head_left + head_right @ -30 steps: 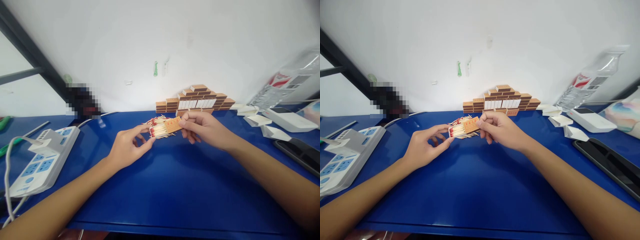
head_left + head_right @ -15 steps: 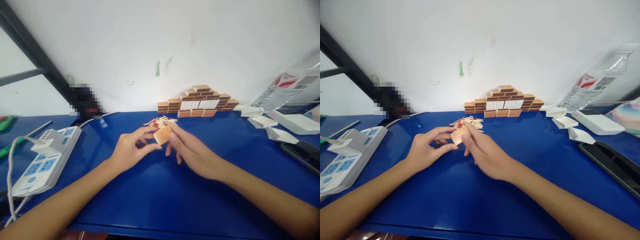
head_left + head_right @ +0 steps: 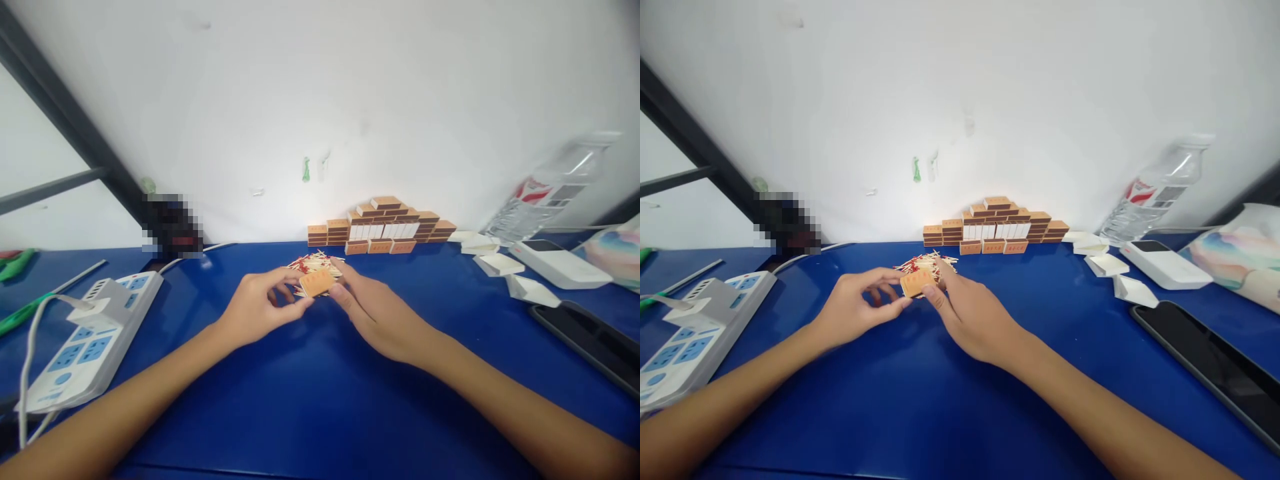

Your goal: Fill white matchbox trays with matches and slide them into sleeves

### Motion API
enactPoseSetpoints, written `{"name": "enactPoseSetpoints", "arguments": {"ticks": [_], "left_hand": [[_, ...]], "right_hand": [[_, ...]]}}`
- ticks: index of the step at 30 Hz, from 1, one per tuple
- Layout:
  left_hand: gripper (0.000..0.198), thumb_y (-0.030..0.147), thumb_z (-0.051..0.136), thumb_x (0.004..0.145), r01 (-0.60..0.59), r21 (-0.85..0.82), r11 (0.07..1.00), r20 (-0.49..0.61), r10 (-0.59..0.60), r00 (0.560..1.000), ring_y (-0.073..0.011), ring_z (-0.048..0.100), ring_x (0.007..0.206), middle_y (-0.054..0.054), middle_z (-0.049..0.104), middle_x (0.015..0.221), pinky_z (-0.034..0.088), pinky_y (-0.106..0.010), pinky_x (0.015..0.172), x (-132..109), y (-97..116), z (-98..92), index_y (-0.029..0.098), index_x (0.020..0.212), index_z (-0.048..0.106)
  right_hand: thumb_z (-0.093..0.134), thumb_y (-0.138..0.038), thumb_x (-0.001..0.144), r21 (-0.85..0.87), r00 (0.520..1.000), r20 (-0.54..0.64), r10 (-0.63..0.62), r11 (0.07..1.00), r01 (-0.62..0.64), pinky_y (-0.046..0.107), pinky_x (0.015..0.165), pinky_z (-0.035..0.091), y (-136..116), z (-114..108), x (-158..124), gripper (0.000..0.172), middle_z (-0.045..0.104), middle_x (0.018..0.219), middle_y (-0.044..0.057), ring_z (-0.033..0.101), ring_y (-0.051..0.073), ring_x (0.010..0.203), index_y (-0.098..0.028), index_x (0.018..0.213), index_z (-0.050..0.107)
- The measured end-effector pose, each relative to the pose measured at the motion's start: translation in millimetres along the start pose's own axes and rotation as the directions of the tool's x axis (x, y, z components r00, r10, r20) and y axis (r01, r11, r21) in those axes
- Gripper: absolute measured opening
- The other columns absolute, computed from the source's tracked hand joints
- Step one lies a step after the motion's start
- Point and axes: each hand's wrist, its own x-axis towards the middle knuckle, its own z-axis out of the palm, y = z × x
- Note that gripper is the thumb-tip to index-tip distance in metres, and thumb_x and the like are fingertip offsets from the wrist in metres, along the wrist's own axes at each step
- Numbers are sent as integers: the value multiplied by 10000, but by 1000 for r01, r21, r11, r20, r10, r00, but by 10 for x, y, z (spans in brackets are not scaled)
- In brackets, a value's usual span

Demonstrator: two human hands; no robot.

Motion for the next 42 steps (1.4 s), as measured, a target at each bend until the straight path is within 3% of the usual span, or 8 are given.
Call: {"name": "enactPoseSetpoints", "arguments": {"ticks": [3,10,19,23,27,32,36,42], "left_hand": [[333,390,757,849,56,87,995,5,-57,998,-127,729,721,-23,790,1005,557,-223,633,354,-206,-76,201,1114,689],[322,378,731,845,88,204,975,-40,-82,996,-163,713,784,-56,777,1078,532,-305,757,1152,-737,9,195,1104,679],[365,343,727,855,77,174,982,-94,-61,994,-169,699,788,-50,784,940,538,-309,785,1300,-872,214,180,1179,696],[347,339,709,874,75,164,984,-102,-59,993,-185,727,872,-63,791,1001,552,-323,825,1235,-766,200,194,1189,695],[332,355,684,900,60,199,978,-133,-34,991,-209,708,972,-79,770,1098,549,-367,882,888,-491,99,198,1192,699],[262,358,656,948,-44,201,979,-72,59,996,-174,697,920,-33,764,1039,561,-331,851,240,-115,-57,237,1174,712],[258,316,632,965,-208,328,922,-4,222,975,-178,684,817,-25,765,910,556,-352,805,2,-126,-133,228,1196,710],[231,279,636,969,-296,419,858,15,319,948,-162,673,725,-20,742,828,547,-318,712,-1,-231,-123,181,1167,707]], "right_hand": [[282,-517,1088,-217,991,-123,58,973,-83,383,790,486,172,-101,93,545,733,1167,140,704,304,991,-165,1464,461],[265,-455,1098,-525,963,-249,106,820,-227,320,634,392,407,-367,211,448,772,1018,114,726,282,874,-179,1245,586],[273,-448,1100,-628,945,-304,121,721,-294,311,610,320,516,-574,248,467,772,951,100,714,253,850,-192,971,642],[318,-434,1085,-663,941,-299,159,674,-325,318,620,333,535,-662,251,438,771,938,96,705,247,832,-197,984,671],[504,-394,1010,-677,920,-304,247,624,-391,323,643,340,753,-993,184,297,768,970,130,685,272,856,-190,1009,719],[661,-372,938,-607,777,-406,482,493,-623,367,672,348,1231,-1553,9,245,755,986,171,638,277,852,-175,1056,746],[724,-269,900,-558,757,-390,524,519,-647,352,708,366,1505,-1756,-88,223,757,981,133,591,198,804,-143,1082,750],[752,-272,882,-544,745,-420,518,513,-664,353,718,357,1681,-1725,-100,320,743,1028,161,563,192,820,-115,1160,726]]}}
